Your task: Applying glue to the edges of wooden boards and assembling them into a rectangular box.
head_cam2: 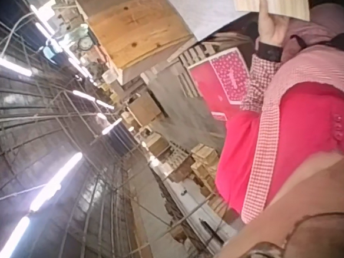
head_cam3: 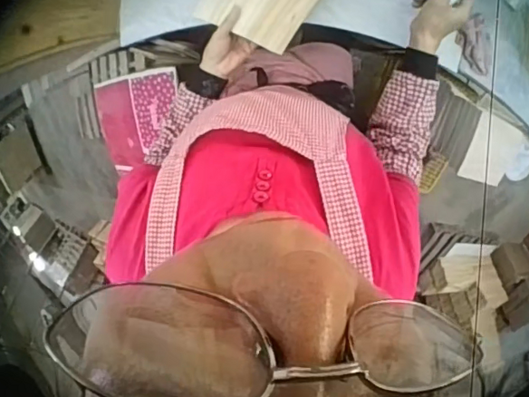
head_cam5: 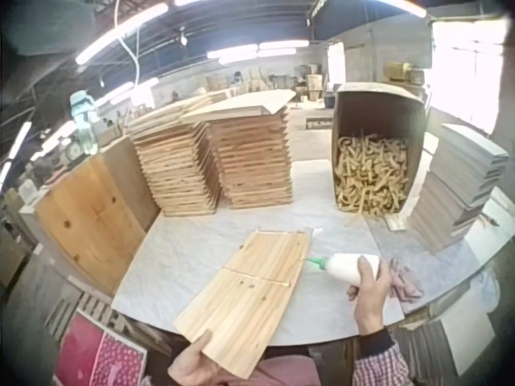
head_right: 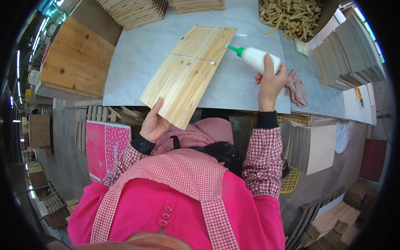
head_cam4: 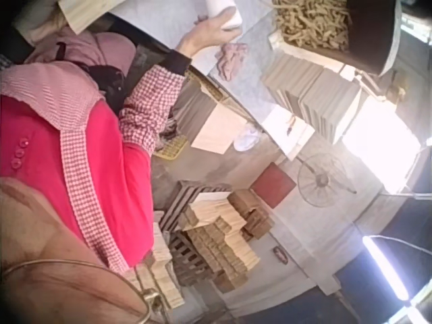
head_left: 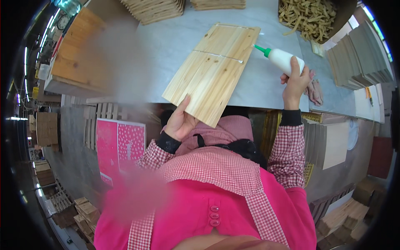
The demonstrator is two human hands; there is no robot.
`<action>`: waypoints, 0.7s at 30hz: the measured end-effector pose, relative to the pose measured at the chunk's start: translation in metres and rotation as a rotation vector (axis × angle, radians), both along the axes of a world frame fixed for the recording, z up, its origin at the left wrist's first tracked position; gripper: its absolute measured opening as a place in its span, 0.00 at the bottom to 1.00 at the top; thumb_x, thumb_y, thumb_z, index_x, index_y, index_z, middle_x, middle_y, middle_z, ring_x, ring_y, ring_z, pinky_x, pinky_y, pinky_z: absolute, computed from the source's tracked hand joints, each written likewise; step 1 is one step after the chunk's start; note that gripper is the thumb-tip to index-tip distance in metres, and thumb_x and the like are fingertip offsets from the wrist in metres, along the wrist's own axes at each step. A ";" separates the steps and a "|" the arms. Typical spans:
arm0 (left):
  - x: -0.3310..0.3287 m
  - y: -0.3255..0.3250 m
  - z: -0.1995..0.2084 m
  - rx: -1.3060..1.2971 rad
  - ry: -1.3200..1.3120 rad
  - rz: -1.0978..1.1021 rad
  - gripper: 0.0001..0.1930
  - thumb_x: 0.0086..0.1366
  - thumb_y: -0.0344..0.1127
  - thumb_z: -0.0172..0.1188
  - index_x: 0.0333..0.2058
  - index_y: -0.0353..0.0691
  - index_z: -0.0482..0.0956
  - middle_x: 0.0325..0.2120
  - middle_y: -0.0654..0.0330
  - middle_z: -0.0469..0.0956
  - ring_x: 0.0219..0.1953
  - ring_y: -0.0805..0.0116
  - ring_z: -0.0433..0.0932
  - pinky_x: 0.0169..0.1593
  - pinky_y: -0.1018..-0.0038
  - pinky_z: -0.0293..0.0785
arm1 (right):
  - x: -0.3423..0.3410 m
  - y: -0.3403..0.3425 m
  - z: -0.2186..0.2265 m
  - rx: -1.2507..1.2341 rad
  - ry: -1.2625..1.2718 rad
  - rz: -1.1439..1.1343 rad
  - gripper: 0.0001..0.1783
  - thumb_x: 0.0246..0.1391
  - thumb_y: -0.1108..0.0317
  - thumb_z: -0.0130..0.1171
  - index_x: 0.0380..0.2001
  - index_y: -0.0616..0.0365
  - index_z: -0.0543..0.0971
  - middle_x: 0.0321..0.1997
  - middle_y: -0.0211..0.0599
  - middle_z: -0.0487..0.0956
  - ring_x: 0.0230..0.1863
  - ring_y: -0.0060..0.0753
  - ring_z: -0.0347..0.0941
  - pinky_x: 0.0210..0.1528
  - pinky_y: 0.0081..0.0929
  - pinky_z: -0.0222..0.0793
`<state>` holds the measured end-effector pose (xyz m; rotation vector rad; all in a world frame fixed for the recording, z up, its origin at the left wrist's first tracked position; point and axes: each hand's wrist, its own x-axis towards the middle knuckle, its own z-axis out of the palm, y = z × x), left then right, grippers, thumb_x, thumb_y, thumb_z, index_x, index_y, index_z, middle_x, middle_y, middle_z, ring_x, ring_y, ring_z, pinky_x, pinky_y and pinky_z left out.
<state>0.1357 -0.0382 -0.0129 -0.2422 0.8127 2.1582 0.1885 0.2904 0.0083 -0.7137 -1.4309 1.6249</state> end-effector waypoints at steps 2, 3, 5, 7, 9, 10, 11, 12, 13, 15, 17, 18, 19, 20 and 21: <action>0.000 -0.002 0.001 -0.003 -0.018 -0.014 0.29 0.69 0.43 0.52 0.63 0.38 0.54 0.60 0.51 0.65 0.60 0.57 0.67 0.62 0.59 0.68 | -0.017 0.013 0.001 -0.027 0.036 -0.043 0.23 0.53 0.55 0.63 0.37 0.66 0.70 0.26 0.38 0.76 0.13 0.21 0.69 0.11 0.18 0.62; 0.000 -0.001 0.002 -0.001 -0.010 -0.023 0.29 0.69 0.43 0.52 0.63 0.38 0.54 0.60 0.51 0.65 0.60 0.57 0.67 0.62 0.59 0.68 | -0.026 0.019 0.003 -0.025 0.045 -0.052 0.23 0.53 0.55 0.63 0.37 0.66 0.70 0.26 0.38 0.76 0.13 0.21 0.69 0.11 0.18 0.62; 0.001 -0.001 0.004 -0.007 -0.043 -0.020 0.29 0.69 0.42 0.52 0.63 0.38 0.54 0.59 0.51 0.65 0.61 0.57 0.67 0.62 0.59 0.68 | -0.043 0.028 0.005 -0.012 0.003 -0.110 0.23 0.52 0.55 0.63 0.36 0.66 0.71 0.26 0.39 0.76 0.13 0.21 0.69 0.11 0.18 0.62; 0.000 -0.001 0.004 -0.011 -0.061 -0.017 0.28 0.69 0.42 0.52 0.63 0.38 0.54 0.59 0.51 0.65 0.61 0.58 0.67 0.62 0.59 0.68 | -0.055 0.035 0.005 -0.007 -0.018 -0.137 0.24 0.52 0.54 0.64 0.36 0.66 0.71 0.25 0.40 0.76 0.12 0.21 0.69 0.11 0.18 0.62; 0.000 -0.003 0.004 -0.012 -0.060 -0.017 0.28 0.69 0.42 0.52 0.62 0.37 0.55 0.59 0.51 0.65 0.61 0.58 0.67 0.62 0.59 0.68 | -0.063 0.039 0.004 0.029 -0.071 -0.159 0.24 0.51 0.54 0.64 0.35 0.66 0.71 0.25 0.40 0.76 0.13 0.22 0.70 0.11 0.18 0.62; 0.001 -0.004 0.004 -0.013 -0.061 -0.014 0.28 0.69 0.42 0.52 0.62 0.37 0.55 0.59 0.51 0.65 0.61 0.58 0.67 0.62 0.59 0.68 | -0.064 0.038 0.003 0.047 -0.100 -0.167 0.24 0.50 0.54 0.64 0.35 0.66 0.71 0.25 0.40 0.76 0.13 0.22 0.70 0.11 0.19 0.62; 0.000 -0.005 0.004 -0.016 -0.064 -0.014 0.28 0.69 0.42 0.52 0.62 0.37 0.55 0.59 0.51 0.65 0.61 0.58 0.67 0.62 0.59 0.68 | -0.063 0.037 0.003 0.045 -0.103 -0.167 0.24 0.50 0.54 0.64 0.35 0.66 0.71 0.25 0.40 0.76 0.13 0.22 0.70 0.11 0.19 0.62; -0.001 -0.004 0.004 -0.012 -0.062 -0.017 0.28 0.69 0.42 0.52 0.62 0.37 0.55 0.59 0.51 0.66 0.61 0.58 0.67 0.62 0.59 0.68 | -0.062 0.039 0.004 0.056 -0.127 -0.159 0.23 0.51 0.55 0.64 0.35 0.65 0.71 0.24 0.38 0.76 0.13 0.21 0.69 0.11 0.18 0.61; -0.002 -0.002 0.004 -0.008 -0.060 -0.021 0.28 0.69 0.41 0.52 0.62 0.37 0.55 0.59 0.51 0.66 0.60 0.58 0.67 0.62 0.59 0.68 | -0.059 0.040 0.006 0.068 -0.152 -0.153 0.22 0.52 0.55 0.63 0.35 0.64 0.72 0.23 0.36 0.75 0.13 0.20 0.68 0.11 0.18 0.60; -0.003 -0.003 0.002 -0.009 -0.072 -0.017 0.28 0.69 0.41 0.52 0.62 0.37 0.55 0.59 0.51 0.66 0.60 0.58 0.67 0.62 0.60 0.68 | -0.052 0.035 0.008 0.076 -0.190 -0.138 0.21 0.54 0.55 0.63 0.35 0.63 0.72 0.22 0.34 0.75 0.13 0.19 0.68 0.11 0.17 0.60; -0.005 -0.004 -0.001 0.004 -0.079 -0.007 0.27 0.69 0.41 0.52 0.62 0.38 0.56 0.59 0.51 0.66 0.60 0.58 0.68 0.62 0.60 0.68 | -0.038 0.020 0.010 0.100 -0.148 -0.066 0.20 0.54 0.55 0.63 0.35 0.63 0.72 0.22 0.34 0.74 0.13 0.18 0.67 0.11 0.16 0.58; -0.006 -0.003 -0.002 0.012 -0.083 -0.003 0.27 0.69 0.41 0.52 0.62 0.38 0.56 0.59 0.51 0.66 0.60 0.58 0.68 0.62 0.60 0.67 | -0.030 0.013 0.011 0.112 -0.126 -0.031 0.20 0.54 0.55 0.62 0.36 0.63 0.72 0.22 0.33 0.74 0.13 0.18 0.66 0.11 0.16 0.58; -0.007 -0.003 -0.003 0.011 -0.093 0.003 0.27 0.69 0.41 0.52 0.62 0.38 0.56 0.59 0.51 0.66 0.60 0.58 0.68 0.62 0.60 0.67 | -0.022 0.005 0.012 0.112 -0.136 -0.024 0.20 0.54 0.55 0.62 0.36 0.63 0.72 0.22 0.33 0.74 0.13 0.18 0.66 0.11 0.16 0.58; -0.008 -0.001 -0.003 0.026 -0.084 0.004 0.26 0.70 0.40 0.52 0.62 0.38 0.56 0.59 0.51 0.66 0.60 0.58 0.68 0.62 0.61 0.67 | -0.012 -0.003 0.014 0.117 -0.134 0.009 0.20 0.54 0.57 0.63 0.35 0.64 0.72 0.23 0.34 0.75 0.13 0.18 0.67 0.12 0.17 0.59; -0.010 -0.001 -0.003 0.041 -0.072 0.008 0.26 0.70 0.40 0.51 0.62 0.38 0.57 0.59 0.52 0.66 0.60 0.58 0.68 0.62 0.61 0.67 | -0.004 -0.012 0.016 0.122 -0.128 0.046 0.19 0.53 0.58 0.63 0.35 0.65 0.72 0.24 0.35 0.75 0.14 0.18 0.67 0.13 0.18 0.61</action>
